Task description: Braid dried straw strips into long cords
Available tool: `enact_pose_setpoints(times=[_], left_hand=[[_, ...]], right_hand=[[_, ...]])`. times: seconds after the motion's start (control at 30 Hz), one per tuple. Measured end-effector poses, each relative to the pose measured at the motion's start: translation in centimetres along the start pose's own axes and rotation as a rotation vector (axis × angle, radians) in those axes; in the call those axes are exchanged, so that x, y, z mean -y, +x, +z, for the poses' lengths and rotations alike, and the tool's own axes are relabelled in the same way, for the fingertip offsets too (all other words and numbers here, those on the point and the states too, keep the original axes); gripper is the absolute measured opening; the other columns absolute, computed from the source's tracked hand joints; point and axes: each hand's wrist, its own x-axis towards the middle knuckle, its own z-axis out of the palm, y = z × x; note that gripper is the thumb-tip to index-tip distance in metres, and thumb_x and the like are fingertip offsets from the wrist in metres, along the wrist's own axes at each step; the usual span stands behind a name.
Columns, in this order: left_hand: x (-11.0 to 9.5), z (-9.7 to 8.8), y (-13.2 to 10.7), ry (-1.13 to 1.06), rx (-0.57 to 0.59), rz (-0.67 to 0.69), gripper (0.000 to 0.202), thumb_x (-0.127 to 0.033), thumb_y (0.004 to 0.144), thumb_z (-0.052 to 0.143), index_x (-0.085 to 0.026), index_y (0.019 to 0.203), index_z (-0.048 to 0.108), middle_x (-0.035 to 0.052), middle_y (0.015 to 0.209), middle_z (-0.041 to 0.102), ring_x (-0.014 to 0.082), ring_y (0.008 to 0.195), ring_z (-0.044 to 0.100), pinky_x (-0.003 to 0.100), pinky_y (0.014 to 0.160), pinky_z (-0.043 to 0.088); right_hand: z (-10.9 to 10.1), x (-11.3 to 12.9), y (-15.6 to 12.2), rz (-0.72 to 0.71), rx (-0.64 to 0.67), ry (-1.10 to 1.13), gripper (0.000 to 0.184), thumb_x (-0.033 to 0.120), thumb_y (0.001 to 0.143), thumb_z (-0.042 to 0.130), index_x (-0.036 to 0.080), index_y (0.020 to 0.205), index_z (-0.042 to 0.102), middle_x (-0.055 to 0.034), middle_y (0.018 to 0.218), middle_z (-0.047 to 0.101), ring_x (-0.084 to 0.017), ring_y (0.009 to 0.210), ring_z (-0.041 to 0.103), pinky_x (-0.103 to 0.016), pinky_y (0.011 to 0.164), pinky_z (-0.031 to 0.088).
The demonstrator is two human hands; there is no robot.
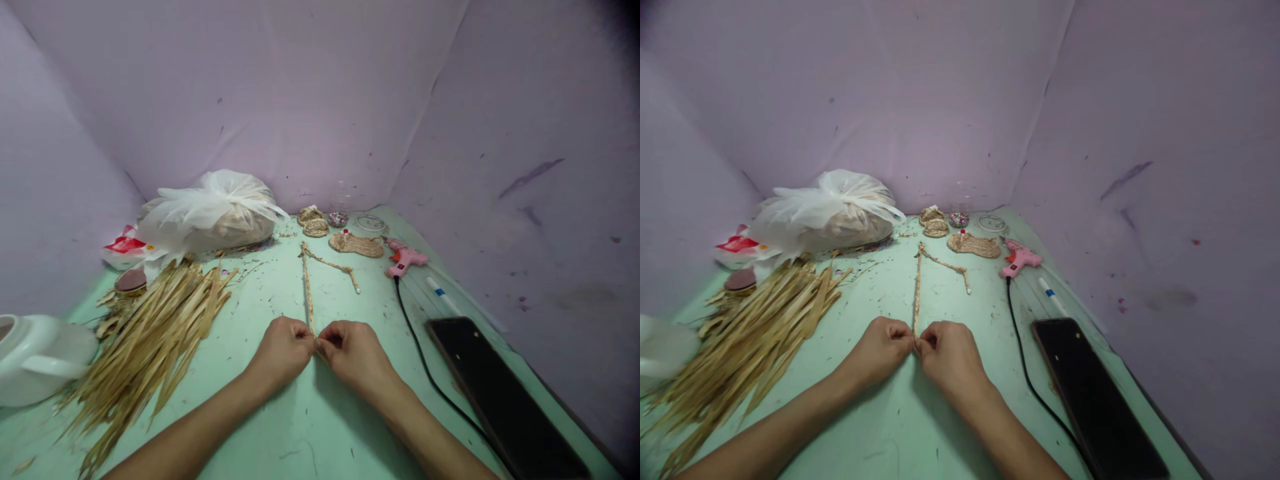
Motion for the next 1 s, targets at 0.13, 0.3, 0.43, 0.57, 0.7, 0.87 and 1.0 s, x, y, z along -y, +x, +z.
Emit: enact_pose_setpoints(times=[0.13, 0.3, 0.43, 0.57, 0.7, 0.87, 1.0], left_hand=[[-0.1, 0.3, -0.1, -0.044, -0.022, -0.034, 0.016, -0.019, 0.056, 0.040, -0.017, 0.043, 0.032, -0.0046, 0.045, 0.022, 0.0070, 0.047, 0.022, 0.022, 0.042, 0.016], [-0.2, 0.6, -0.1, -0.154, -0.020, -0.061, 0.014, -0.018, 0.055, 0.040, -0.017, 0.042, 0.035, -0.0048, 0.044, 0.022, 0.0070, 0.046, 0.023, 0.022, 0.042, 0.017], [-0.3, 0.6, -0.5, -0.282, -0.009, -0.069, 0.015, -0.019, 0.057, 0.040, -0.016, 0.043, 0.037, -0.0053, 0.043, 0.022, 0.0068, 0.045, 0.023, 0.022, 0.042, 0.017], [-0.3, 0.5, -0.7, -0.327, 0.023, -0.060, 0.016, -0.021, 0.059, 0.042, -0.015, 0.044, 0.041, -0.0054, 0.042, 0.026, 0.0066, 0.045, 0.025, 0.021, 0.042, 0.018], [-0.3, 0.3, -0.4, -0.354, 0.033, -0.126, 0.015, -0.023, 0.058, 0.047, -0.014, 0.046, 0.045, -0.0046, 0.042, 0.034, 0.0059, 0.043, 0.028, 0.021, 0.042, 0.020], [-0.4, -0.1, -0.1, -0.373, 0.093, -0.163, 0.017, -0.027, 0.060, 0.051, -0.014, 0.050, 0.046, -0.0069, 0.040, 0.031, 0.0045, 0.040, 0.023, 0.021, 0.042, 0.017], [-0.6, -0.2, -0.3, -0.379, 0.117, -0.168, 0.020, -0.030, 0.060, 0.052, -0.014, 0.051, 0.047, -0.0068, 0.040, 0.033, 0.0046, 0.040, 0.024, 0.021, 0.042, 0.017]], right_hand=[[0.0, 0.9, -1.0, -0.033, -0.012, -0.107, 0.019, 0.022, 0.073, 0.049, 0.019, 0.069, 0.067, -0.0052, 0.066, 0.066, -0.015, 0.060, 0.057, -0.024, 0.053, 0.032], [0.8, 1.7, -2.4, -0.106, -0.107, -0.379, 0.020, 0.015, 0.074, 0.046, 0.016, 0.064, 0.063, -0.0057, 0.064, 0.062, -0.014, 0.053, 0.053, -0.026, 0.049, 0.025], [1.7, 1.5, -2.7, -0.164, -0.157, -0.420, 0.018, 0.012, 0.072, 0.046, 0.016, 0.067, 0.062, -0.0044, 0.063, 0.060, -0.012, 0.050, 0.051, -0.027, 0.048, 0.023], [1.9, 1.7, -3.2, -0.206, -0.189, -0.436, 0.019, 0.013, 0.072, 0.045, 0.016, 0.070, 0.063, -0.0044, 0.063, 0.060, -0.013, 0.050, 0.050, -0.028, 0.048, 0.021], [0.0, 2.2, -3.2, -0.142, -0.055, -0.326, 0.019, 0.021, 0.074, 0.045, 0.020, 0.070, 0.064, -0.0028, 0.062, 0.063, -0.013, 0.051, 0.051, -0.026, 0.048, 0.023], [-2.1, 0.3, -0.8, 0.029, -0.060, 0.043, 0.022, 0.028, 0.075, 0.045, 0.019, 0.075, 0.065, -0.0045, 0.068, 0.065, -0.015, 0.060, 0.055, -0.025, 0.055, 0.035], [-0.9, -0.9, 0.6, 0.169, 0.102, 0.543, 0.020, 0.026, 0.071, 0.049, 0.014, 0.084, 0.060, -0.0058, 0.072, 0.064, -0.015, 0.064, 0.057, -0.025, 0.058, 0.041]])
